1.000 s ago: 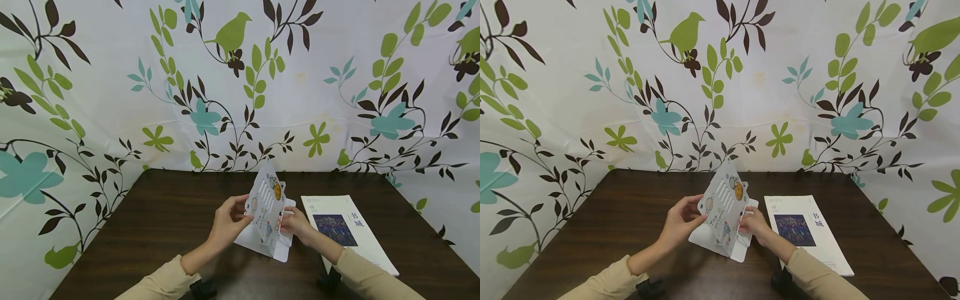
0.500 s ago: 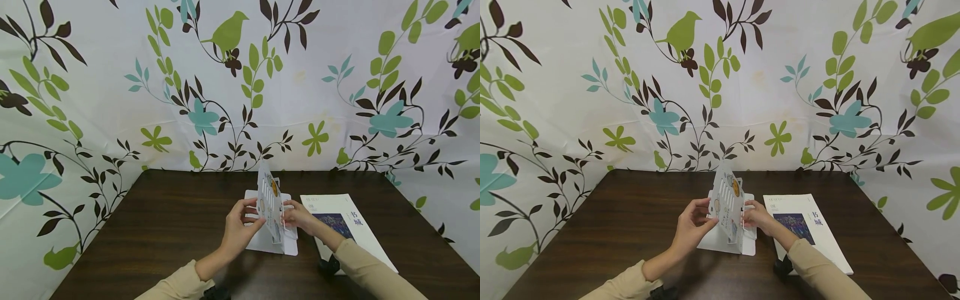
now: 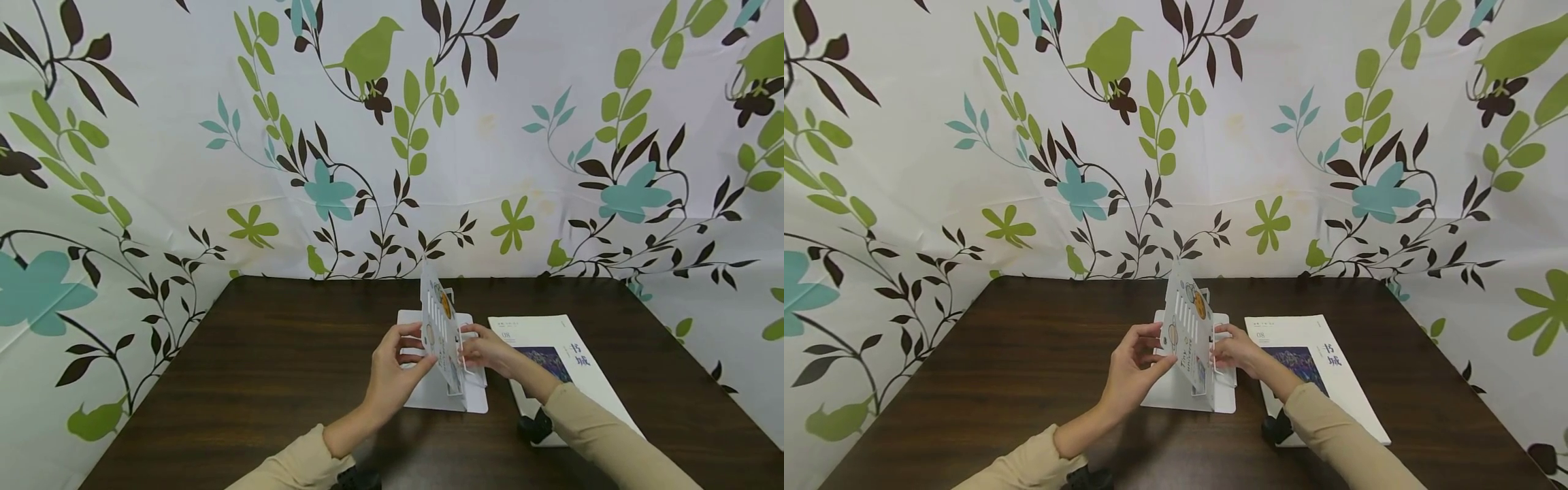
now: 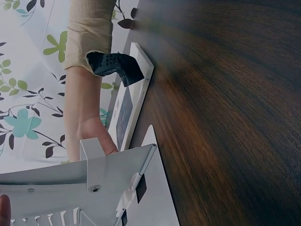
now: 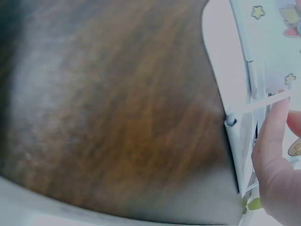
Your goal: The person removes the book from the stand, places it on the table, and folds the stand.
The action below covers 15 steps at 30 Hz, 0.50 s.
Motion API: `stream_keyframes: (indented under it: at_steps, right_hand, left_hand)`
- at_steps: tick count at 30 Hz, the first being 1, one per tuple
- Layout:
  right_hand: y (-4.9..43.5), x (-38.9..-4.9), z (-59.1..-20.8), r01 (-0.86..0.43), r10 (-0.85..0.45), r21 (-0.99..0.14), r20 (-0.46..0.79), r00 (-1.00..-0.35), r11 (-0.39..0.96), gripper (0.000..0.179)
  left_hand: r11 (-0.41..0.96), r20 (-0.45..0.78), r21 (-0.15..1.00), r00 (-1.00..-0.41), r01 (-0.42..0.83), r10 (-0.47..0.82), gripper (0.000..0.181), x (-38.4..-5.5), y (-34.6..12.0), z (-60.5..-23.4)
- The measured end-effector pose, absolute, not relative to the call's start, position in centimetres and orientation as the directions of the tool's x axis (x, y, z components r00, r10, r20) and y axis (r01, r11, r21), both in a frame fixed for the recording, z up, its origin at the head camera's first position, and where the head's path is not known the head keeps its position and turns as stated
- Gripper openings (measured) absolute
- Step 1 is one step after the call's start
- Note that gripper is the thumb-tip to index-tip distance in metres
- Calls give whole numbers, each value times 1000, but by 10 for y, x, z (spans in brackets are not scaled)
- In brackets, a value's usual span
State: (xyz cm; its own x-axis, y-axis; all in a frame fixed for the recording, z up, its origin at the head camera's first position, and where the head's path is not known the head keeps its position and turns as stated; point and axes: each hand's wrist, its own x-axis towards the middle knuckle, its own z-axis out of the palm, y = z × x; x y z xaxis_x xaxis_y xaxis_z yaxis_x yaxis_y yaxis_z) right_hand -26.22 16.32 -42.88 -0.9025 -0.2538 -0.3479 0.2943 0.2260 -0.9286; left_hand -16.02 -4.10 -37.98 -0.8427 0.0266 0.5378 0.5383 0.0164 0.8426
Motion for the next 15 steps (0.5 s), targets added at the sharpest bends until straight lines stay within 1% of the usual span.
stream_keyframes:
  at_steps: [5,10,12,15]
  right_hand:
    - [163,-263,-427,295,-247,-924,-352,-903,242,57]
    - [164,-260,-423,279,-265,-923,-348,-900,264,56]
    - [165,-257,-421,263,-266,-924,-337,-903,279,55]
    - [166,-252,-416,200,-271,-929,-288,-919,311,55]
  left_hand:
    - [19,526,850,-851,526,21,47,-161,-41,-379]
    - [43,548,835,-836,549,34,45,-159,-43,-377]
    - [44,545,836,-837,547,52,45,-154,-44,-369]
    - [63,531,841,-842,537,92,42,-148,-49,-355]
